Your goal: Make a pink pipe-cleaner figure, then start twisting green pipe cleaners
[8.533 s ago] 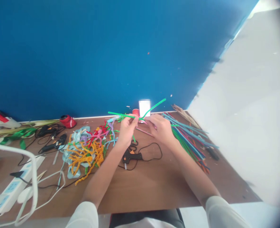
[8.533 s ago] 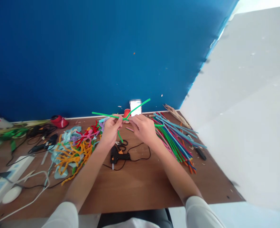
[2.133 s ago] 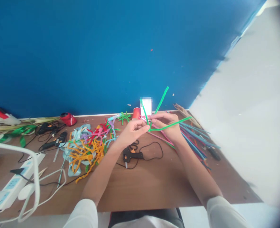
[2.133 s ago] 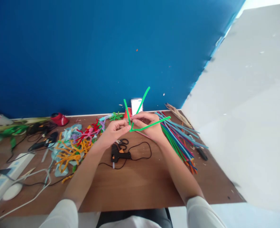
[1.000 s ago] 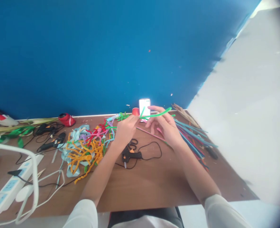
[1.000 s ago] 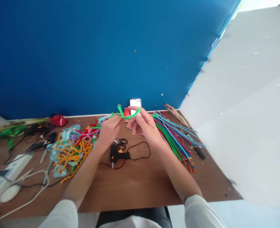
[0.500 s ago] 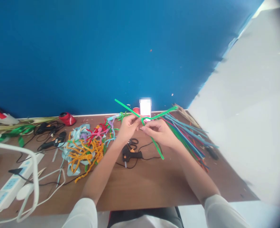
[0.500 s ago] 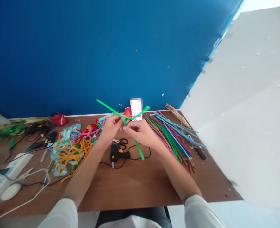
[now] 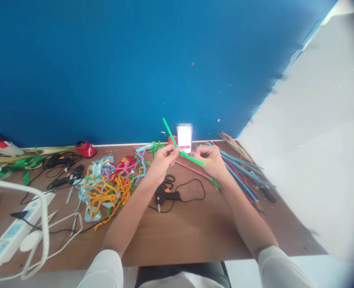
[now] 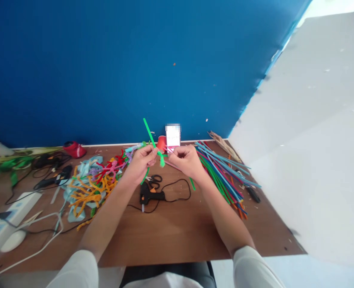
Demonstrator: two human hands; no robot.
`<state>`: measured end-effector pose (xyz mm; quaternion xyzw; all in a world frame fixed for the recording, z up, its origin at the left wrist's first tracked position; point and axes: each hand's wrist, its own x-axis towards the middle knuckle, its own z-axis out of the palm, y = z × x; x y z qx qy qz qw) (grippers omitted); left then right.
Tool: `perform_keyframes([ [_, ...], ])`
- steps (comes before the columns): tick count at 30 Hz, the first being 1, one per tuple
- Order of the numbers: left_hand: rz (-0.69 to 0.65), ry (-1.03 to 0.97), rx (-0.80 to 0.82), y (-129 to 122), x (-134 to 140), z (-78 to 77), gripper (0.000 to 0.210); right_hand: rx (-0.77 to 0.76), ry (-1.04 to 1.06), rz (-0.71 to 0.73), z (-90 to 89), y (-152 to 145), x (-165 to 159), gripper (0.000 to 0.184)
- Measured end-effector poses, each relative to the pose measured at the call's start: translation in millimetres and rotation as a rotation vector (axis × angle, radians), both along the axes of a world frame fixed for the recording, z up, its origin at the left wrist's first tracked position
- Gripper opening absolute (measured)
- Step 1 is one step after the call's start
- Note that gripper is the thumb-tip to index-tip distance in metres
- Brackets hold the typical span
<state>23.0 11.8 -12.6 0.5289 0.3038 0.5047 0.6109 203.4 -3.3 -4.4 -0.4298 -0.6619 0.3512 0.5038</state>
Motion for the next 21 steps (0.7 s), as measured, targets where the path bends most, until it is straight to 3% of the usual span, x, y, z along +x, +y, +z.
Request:
perform_keyframes([
  [9,0.032,-0.161,-0.143,-2.5,4.3,2.0,0.041,0.048,-0.024,0.062,-9.2,9.4,1.1,0.041],
  [12,0.094,-0.081,-0.078,-0.2,5.0,0.8,0.037,0.105,-0.233,0.046,-7.2,8.3,4.1,0.039],
  [15,0.17,-0.003,0.003,2.2,5.9,-2.9,0.031,0.158,-0.468,-0.07,-3.7,3.9,5.0,0.024],
  [21,0.213,-0.102,0.03,4.3,11.8,-10.7,0.028,0.44,-0.719,-0.21,-8.6,4.1,-5.4,0.025],
])
